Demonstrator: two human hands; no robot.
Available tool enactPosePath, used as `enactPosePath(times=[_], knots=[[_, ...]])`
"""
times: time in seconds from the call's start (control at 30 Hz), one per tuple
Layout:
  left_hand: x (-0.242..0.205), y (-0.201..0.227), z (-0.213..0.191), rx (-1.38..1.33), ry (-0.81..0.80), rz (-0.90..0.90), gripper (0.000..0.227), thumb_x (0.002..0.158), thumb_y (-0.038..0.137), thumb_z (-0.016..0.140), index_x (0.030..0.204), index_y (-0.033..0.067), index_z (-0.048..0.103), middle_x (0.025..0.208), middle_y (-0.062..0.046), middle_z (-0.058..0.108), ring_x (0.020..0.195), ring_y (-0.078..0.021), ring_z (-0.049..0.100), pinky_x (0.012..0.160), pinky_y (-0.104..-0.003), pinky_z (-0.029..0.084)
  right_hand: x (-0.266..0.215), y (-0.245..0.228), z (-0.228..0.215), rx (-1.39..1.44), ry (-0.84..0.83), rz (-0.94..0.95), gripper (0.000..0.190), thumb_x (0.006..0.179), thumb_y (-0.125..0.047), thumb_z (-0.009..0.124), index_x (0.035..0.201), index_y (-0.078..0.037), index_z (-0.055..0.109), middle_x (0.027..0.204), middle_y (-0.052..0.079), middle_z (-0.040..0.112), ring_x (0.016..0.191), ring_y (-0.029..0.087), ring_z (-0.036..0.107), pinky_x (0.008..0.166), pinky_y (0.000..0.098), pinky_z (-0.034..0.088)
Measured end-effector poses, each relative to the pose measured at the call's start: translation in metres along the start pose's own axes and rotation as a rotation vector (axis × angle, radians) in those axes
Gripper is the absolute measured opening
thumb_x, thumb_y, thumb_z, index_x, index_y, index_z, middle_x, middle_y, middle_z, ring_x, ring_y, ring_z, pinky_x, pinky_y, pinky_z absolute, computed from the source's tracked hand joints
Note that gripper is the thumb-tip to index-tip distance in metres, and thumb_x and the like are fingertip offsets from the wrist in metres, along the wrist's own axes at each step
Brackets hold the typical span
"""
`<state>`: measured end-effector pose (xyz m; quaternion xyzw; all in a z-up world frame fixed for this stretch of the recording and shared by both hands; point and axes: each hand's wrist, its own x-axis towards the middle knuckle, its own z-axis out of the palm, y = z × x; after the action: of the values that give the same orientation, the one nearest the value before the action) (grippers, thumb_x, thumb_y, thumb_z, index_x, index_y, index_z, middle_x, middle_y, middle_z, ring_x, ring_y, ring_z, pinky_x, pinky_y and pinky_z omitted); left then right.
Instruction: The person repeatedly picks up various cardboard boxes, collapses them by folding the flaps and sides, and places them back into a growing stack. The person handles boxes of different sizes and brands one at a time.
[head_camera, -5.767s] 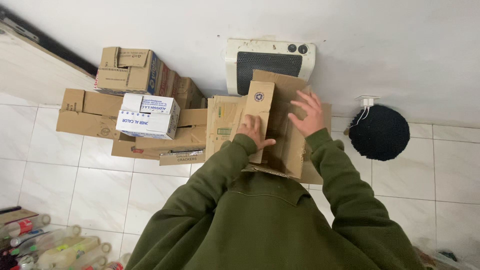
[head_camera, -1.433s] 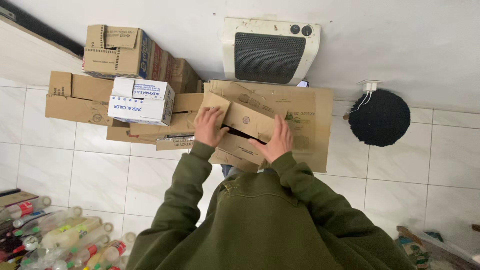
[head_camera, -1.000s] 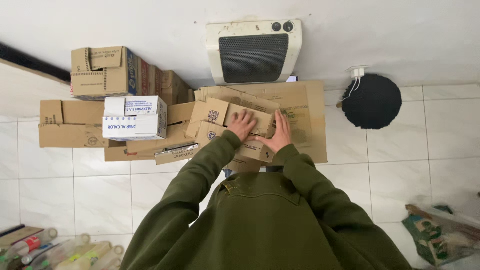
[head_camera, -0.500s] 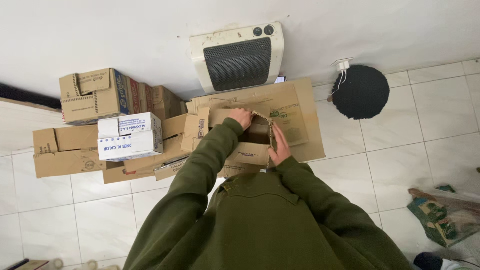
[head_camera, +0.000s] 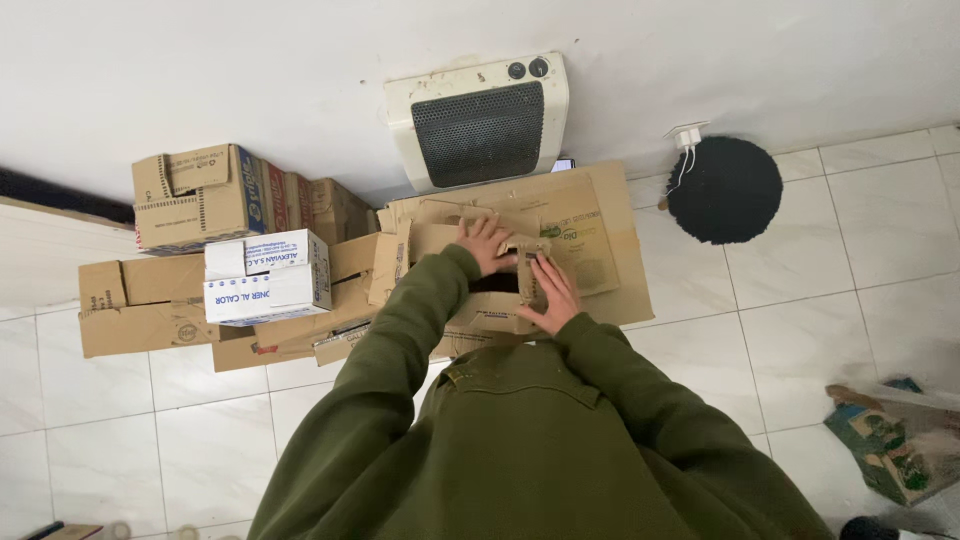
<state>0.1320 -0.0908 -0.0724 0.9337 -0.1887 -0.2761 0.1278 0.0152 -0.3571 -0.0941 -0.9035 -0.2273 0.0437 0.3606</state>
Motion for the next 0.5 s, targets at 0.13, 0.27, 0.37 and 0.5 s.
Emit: enactPosePath(times=[0.13, 0.27, 0.37, 0.5], knots=[[-0.015, -0.025, 0.029, -0.034, 0.121, 0.058, 0.108, 0.105, 0.111, 0.031, 0.19, 0.0463, 0.022, 0.202, -0.012, 0.014, 0.185, -0.0434, 0.009, 0.146, -0.077, -0.008, -0.007, -0.009, -0.008, -0.236, -0.131, 0.13, 0.123, 0.097, -0.091, 0.074, 0.193, -0.032, 0.024, 0.194, 0.018, 0.023, 0.176, 0.055, 0.025, 0.134, 0.086, 0.033], [-0.026, -0.023, 0.013, -0.145, 0.189, 0.073, 0.073, 0.116, 0.09, 0.039, 0.182, 0.0584, 0.041, 0.197, -0.003, 0.028, 0.181, -0.0388, 0.021, 0.146, -0.08, 0.0, 0.002, 0.002, 0.011, -0.284, -0.285, 0.185, 0.114, 0.098, -0.088, 0.073, 0.19, -0.038, 0.029, 0.188, 0.023, 0.031, 0.175, 0.052, 0.033, 0.135, 0.0813, 0.035], [-0.043, -0.002, 0.01, 0.034, 0.061, 0.069, 0.095, 0.103, 0.111, 0.036, 0.184, 0.0622, 0.028, 0.202, -0.006, 0.009, 0.185, -0.0416, 0.01, 0.144, -0.08, -0.01, 0.001, 0.024, 0.022, 0.007, -0.331, 0.389, 0.115, 0.095, -0.078, 0.084, 0.189, -0.04, 0.03, 0.187, 0.019, 0.038, 0.176, 0.044, 0.038, 0.139, 0.0706, 0.038], [-0.036, -0.011, 0.079, 0.162, 0.279, 0.08, 0.085, 0.101, 0.109, 0.04, 0.161, 0.0561, 0.07, 0.201, -0.004, 0.021, 0.184, -0.0345, 0.018, 0.143, -0.083, 0.006, -0.019, 0.032, 0.018, 0.618, 0.101, 0.59, 0.093, 0.083, 0.001, 0.087, 0.169, -0.011, 0.055, 0.171, 0.03, 0.052, 0.153, 0.049, 0.066, 0.126, 0.0603, 0.062]])
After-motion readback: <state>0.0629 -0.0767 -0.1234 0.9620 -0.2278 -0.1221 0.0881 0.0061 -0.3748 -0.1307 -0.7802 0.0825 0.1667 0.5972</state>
